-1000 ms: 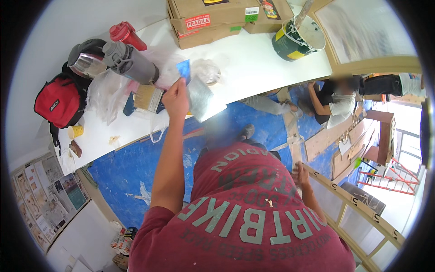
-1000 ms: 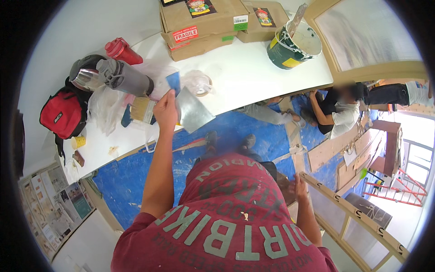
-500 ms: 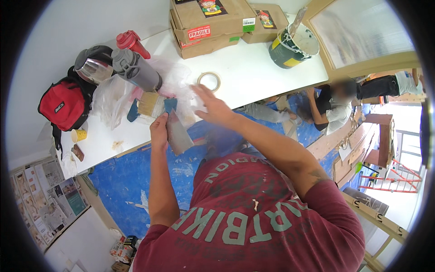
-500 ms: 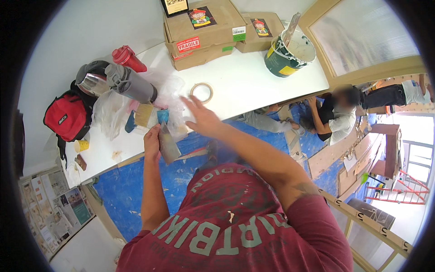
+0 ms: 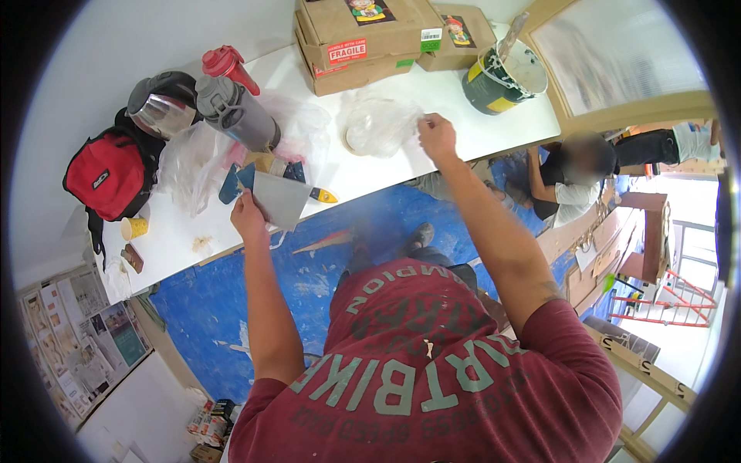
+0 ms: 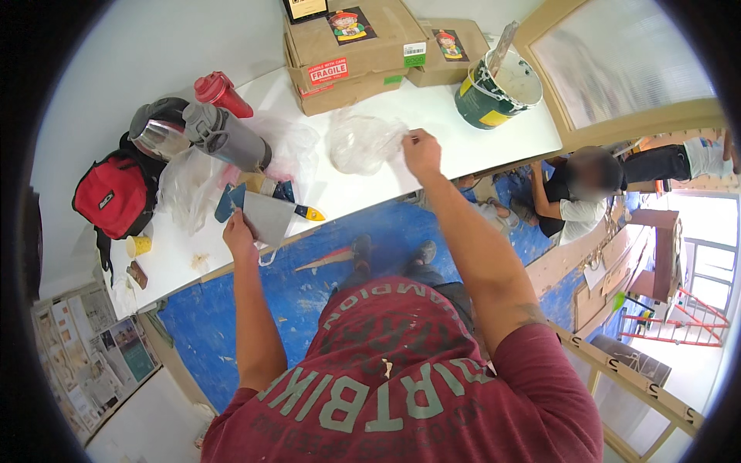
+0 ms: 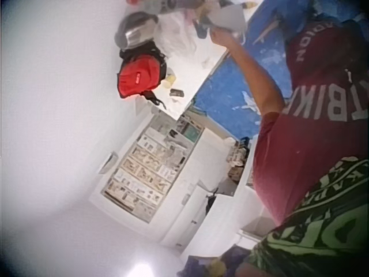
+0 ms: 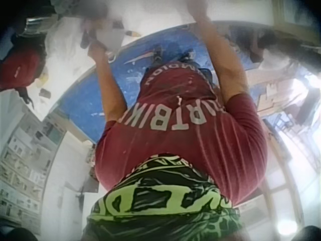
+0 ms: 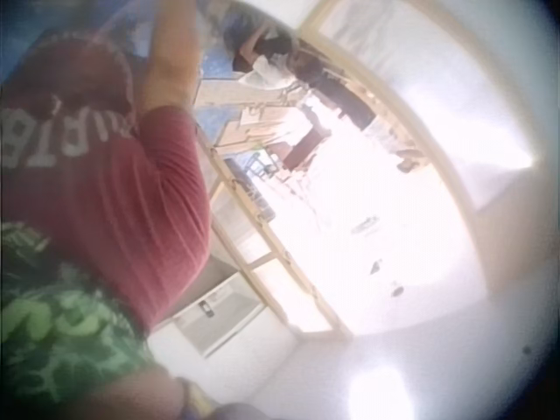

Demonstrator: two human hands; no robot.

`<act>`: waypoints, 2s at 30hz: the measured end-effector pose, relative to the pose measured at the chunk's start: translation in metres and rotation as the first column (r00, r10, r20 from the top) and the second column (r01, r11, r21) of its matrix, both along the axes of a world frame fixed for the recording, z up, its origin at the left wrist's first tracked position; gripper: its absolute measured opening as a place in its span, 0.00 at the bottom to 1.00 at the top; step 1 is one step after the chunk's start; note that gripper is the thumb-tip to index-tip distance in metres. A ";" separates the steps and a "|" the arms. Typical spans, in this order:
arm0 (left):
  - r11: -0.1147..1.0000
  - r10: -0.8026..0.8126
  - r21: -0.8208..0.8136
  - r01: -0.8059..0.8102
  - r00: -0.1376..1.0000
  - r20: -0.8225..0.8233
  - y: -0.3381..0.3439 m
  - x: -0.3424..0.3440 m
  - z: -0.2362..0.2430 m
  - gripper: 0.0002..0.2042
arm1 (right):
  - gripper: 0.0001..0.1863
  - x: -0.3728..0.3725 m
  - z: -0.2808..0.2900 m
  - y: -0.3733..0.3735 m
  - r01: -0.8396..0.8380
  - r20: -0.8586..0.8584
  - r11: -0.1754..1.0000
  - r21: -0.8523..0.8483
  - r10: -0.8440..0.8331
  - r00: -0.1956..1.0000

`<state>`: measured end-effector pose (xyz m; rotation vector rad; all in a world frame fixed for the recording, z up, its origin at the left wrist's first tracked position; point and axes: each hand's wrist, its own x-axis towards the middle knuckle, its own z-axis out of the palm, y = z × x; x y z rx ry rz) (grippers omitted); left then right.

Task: The person scrapes a white substance from a small can into a larger paint bucket using a utility knife, then stirs the contents with a metal rod. They also move around the room, handling various tools and materials on a cluttered workbench.

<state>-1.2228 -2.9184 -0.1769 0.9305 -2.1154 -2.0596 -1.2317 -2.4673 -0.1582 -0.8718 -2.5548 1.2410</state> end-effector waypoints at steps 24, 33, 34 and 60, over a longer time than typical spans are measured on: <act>0.672 -0.316 -0.690 0.267 0.947 0.058 0.024 0.037 0.045 0.23 | 0.13 0.028 0.094 -0.122 -0.474 0.071 0.661 -0.582 0.622 0.780; 0.714 -0.529 -0.572 0.402 0.846 -0.065 0.091 0.047 0.068 0.19 | 0.20 0.024 0.015 -0.046 -0.456 0.187 0.822 0.340 0.416 0.890; 0.703 -0.564 -0.560 0.438 0.823 -0.065 0.099 0.048 0.073 0.19 | 0.24 0.033 0.015 -0.043 -0.499 0.227 0.820 0.282 0.448 0.865; -0.861 -0.356 0.278 0.425 -0.896 0.265 0.383 0.156 -0.076 0.35 | 0.27 0.535 -0.182 0.156 -0.123 0.572 0.782 -0.611 0.544 0.614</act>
